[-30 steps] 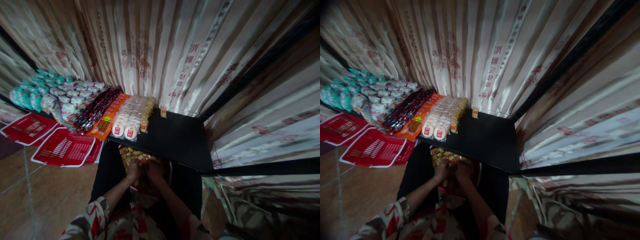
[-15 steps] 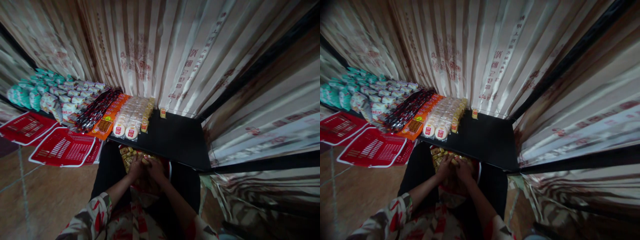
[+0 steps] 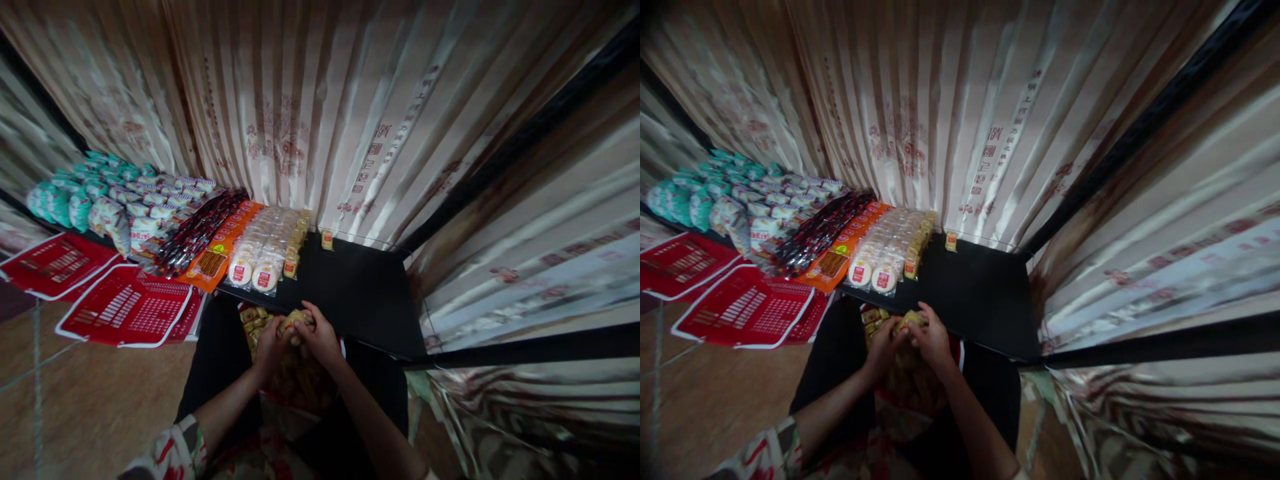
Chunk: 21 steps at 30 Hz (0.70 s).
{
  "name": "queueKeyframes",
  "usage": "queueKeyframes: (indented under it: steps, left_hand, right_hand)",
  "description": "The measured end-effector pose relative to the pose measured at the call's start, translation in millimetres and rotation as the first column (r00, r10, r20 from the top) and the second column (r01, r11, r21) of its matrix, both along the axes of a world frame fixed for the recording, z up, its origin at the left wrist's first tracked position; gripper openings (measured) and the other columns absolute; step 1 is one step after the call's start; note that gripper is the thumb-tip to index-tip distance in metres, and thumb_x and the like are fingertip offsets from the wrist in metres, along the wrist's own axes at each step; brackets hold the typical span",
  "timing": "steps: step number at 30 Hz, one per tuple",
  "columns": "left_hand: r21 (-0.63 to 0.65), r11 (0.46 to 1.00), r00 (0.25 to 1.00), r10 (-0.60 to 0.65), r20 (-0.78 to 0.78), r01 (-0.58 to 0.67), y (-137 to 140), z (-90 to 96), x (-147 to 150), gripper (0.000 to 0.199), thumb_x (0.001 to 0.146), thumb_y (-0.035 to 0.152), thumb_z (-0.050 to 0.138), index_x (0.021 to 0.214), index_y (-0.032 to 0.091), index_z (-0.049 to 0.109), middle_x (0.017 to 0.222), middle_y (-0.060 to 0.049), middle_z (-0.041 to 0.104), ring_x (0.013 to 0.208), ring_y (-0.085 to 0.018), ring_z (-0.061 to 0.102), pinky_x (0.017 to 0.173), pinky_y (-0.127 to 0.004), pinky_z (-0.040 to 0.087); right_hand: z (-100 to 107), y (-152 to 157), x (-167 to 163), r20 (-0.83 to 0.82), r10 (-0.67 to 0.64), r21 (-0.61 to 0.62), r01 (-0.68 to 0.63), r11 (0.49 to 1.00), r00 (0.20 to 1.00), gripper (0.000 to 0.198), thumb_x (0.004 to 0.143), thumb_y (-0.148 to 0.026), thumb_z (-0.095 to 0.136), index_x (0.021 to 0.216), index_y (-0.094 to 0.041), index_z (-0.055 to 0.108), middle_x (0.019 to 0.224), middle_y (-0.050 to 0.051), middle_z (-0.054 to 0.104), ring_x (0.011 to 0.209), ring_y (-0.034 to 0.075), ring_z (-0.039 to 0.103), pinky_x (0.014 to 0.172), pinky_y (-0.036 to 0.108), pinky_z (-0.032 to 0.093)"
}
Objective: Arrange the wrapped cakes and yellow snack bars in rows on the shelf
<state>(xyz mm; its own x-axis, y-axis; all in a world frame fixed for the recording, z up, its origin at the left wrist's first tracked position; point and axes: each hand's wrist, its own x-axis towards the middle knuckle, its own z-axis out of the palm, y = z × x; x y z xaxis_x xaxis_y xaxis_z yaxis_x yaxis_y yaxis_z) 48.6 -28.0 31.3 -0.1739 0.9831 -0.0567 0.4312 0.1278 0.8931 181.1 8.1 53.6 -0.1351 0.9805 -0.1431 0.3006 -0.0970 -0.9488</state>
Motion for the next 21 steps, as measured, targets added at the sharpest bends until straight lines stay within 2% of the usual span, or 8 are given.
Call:
queueKeyframes:
  steps: [2,6,9,12,14,16,18,21]
  left_hand:
    - [0.012,0.999,0.999,0.031,0.032,-0.032,6.7,8.6,2.4,0.028,0.079,0.037,0.049,0.096,0.016,0.058,0.09,-0.005,0.063,0.075,-0.016,0.057,0.072,-0.029,0.045]
    - [-0.011,0.998,0.991,0.065,0.117,-0.064,23.6,22.4,5.4,0.029,0.078,0.039,0.05,0.091,0.015,0.061,0.076,-0.002,0.062,0.063,-0.012,0.053,0.062,-0.024,0.042]
    - [-0.034,0.996,0.984,0.091,0.154,-0.087,37.6,27.8,5.3,0.029,0.077,0.039,0.052,0.089,0.015,0.062,0.069,0.001,0.06,0.058,-0.01,0.05,0.058,-0.021,0.04]
    - [-0.07,0.993,0.969,0.111,0.219,-0.098,50.9,27.0,4.4,0.03,0.078,0.038,0.051,0.094,0.015,0.061,0.068,0.001,0.06,0.056,-0.01,0.051,0.057,-0.022,0.043]
    - [-0.052,0.993,0.966,0.115,0.231,-0.106,57.9,23.7,4.5,0.03,0.08,0.035,0.049,0.1,0.015,0.059,0.075,-0.002,0.063,0.063,-0.012,0.056,0.061,-0.024,0.046]
    - [0.045,0.989,0.974,0.129,0.188,-0.14,61.9,19.3,5.8,0.031,0.08,0.029,0.047,0.106,0.014,0.057,0.094,-0.008,0.064,0.08,-0.016,0.06,0.073,-0.028,0.049]
    - [0.18,0.967,0.979,0.161,0.126,-0.182,62.6,14.4,8.5,0.035,0.079,0.022,0.046,0.112,0.013,0.054,0.111,-0.013,0.058,0.097,-0.019,0.057,0.085,-0.034,0.047]
    - [0.299,0.936,0.982,0.171,0.077,-0.186,60.1,6.3,13.4,0.041,0.08,0.015,0.04,0.12,0.013,0.048,0.121,-0.015,0.051,0.108,-0.02,0.052,0.094,-0.038,0.044]
  right_hand:
    - [1.1,6.9,-4.1,-0.141,-0.035,-0.075,0.024,0.997,0.989,0.049,0.069,-0.038,0.061,0.113,-0.018,0.05,0.096,0.006,0.064,0.074,0.017,0.064,0.067,0.029,0.053]
    - [2.6,19.8,-10.0,-0.312,-0.062,-0.093,0.034,0.995,0.948,0.036,0.064,-0.041,0.067,0.09,-0.019,0.057,0.08,0.004,0.067,0.073,0.017,0.064,0.067,0.028,0.052]
    - [4.2,30.7,-12.4,-0.362,-0.073,-0.081,0.047,0.996,0.929,0.033,0.061,-0.042,0.069,0.082,-0.018,0.06,0.078,0.004,0.069,0.074,0.018,0.065,0.071,0.029,0.052]
    - [4.2,43.0,-15.2,-0.365,-0.091,-0.056,0.075,0.996,0.926,0.035,0.059,-0.038,0.07,0.085,-0.017,0.062,0.082,0.005,0.07,0.078,0.018,0.065,0.076,0.031,0.051]
    - [2.5,51.4,-18.6,-0.365,-0.096,-0.028,0.092,0.995,0.926,0.035,0.06,-0.037,0.069,0.088,-0.018,0.062,0.083,0.005,0.07,0.079,0.019,0.065,0.076,0.032,0.051]
    - [-0.5,59.8,-22.9,-0.358,-0.103,0.014,0.116,0.993,0.928,0.034,0.062,-0.036,0.066,0.091,-0.018,0.062,0.084,0.004,0.069,0.079,0.019,0.064,0.075,0.032,0.052]
    - [-4.2,68.2,-27.0,-0.321,-0.121,0.063,0.149,0.987,0.939,0.034,0.065,-0.036,0.063,0.094,-0.018,0.062,0.084,0.004,0.068,0.078,0.018,0.064,0.074,0.032,0.052]
    - [-9.0,80.1,-31.0,-0.188,-0.169,0.163,0.2,0.966,0.968,0.032,0.066,-0.036,0.062,0.092,-0.017,0.063,0.087,0.005,0.064,0.075,0.017,0.062,0.072,0.032,0.053]
